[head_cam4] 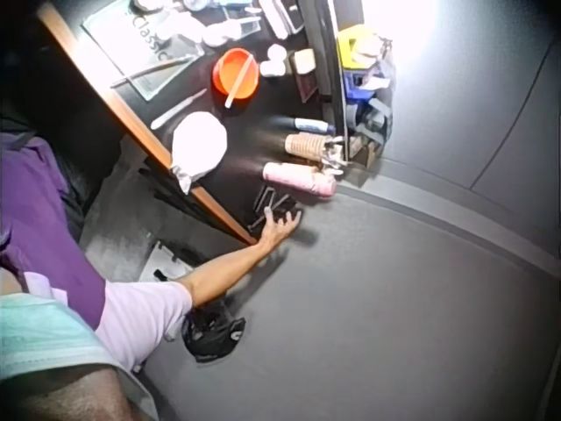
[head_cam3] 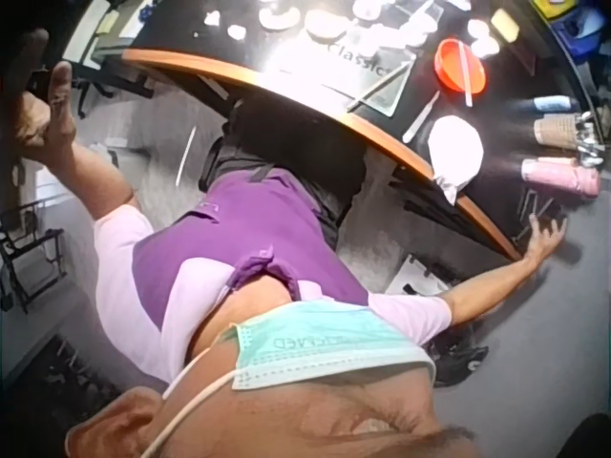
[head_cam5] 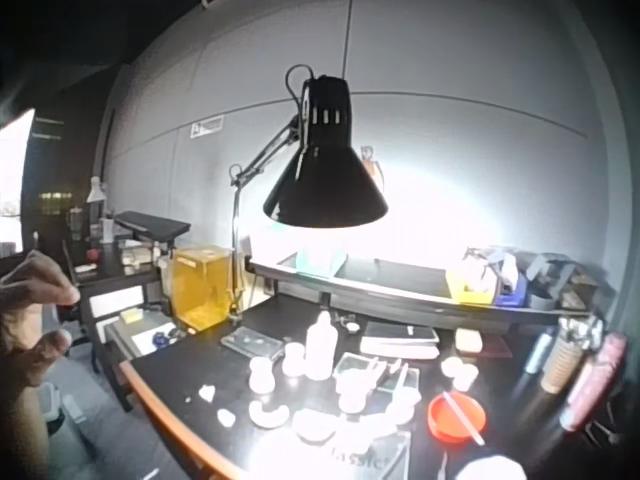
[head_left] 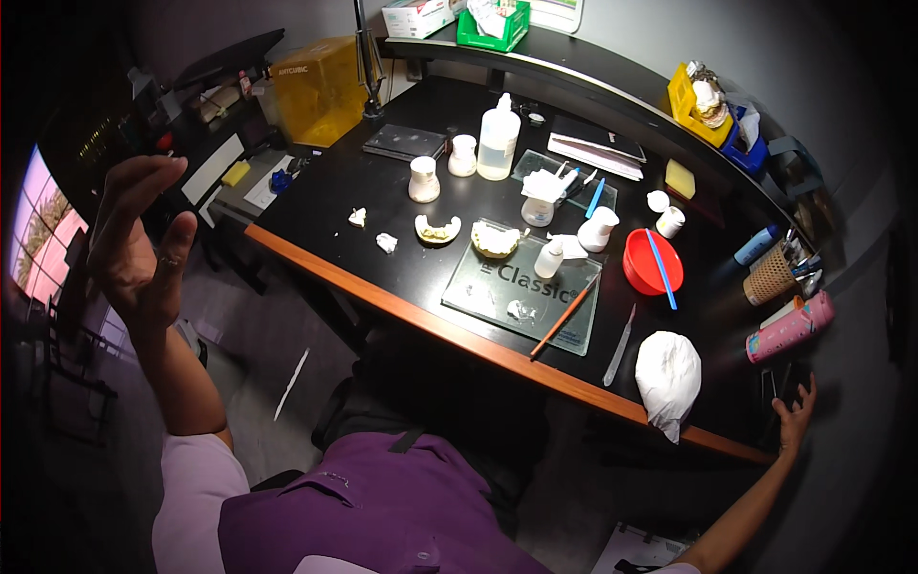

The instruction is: The person applies a liquid material from a glass plate to a dental bridge using a small brush, then uses a metal tool to refine the surface of the bridge.

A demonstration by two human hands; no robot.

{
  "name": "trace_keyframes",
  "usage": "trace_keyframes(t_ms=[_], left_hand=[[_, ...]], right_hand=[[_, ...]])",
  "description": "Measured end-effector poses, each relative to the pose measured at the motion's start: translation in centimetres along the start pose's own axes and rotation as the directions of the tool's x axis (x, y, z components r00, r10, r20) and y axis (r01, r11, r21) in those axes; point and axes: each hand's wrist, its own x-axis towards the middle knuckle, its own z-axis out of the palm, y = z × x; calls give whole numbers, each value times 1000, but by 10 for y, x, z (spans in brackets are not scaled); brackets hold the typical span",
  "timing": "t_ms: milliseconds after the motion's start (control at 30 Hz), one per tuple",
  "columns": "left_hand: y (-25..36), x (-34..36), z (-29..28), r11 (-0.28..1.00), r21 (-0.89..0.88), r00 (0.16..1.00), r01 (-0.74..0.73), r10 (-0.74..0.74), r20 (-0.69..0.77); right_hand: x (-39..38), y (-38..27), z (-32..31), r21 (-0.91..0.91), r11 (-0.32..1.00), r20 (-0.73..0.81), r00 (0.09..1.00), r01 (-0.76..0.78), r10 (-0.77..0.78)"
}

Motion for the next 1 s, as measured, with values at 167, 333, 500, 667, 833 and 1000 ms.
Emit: trace_keyframes(t_ms=[167, 333, 500, 667, 833, 1000], left_hand=[[1, 2, 2, 1000, 9, 999, -9, 9, 32], [1, 3, 7, 999, 42, 996, 5, -8, 85], [1, 2, 9, 998, 56, 995, 22, -27, 100], [0, 2, 11, 998, 54, 994, 23, -29, 109], [-1, -3, 8, 997, 60, 991, 44, -51, 125], [-4, -4, 6, 997, 60, 987, 58, -66, 145]], right_hand=[[19, -6, -10, 64, 995, 102, 993, -72, 66], [23, -13, -14, 20, 998, 125, 991, -53, 50], [26, -13, -9, -19, 999, 81, 996, -34, 35], [26, -3, -16, -66, 997, 101, 994, 35, -28], [28, -5, -13, -42, 999, 103, 995, 7, -2], [29, -4, -17, -121, 992, 120, 992, 37, -23]])
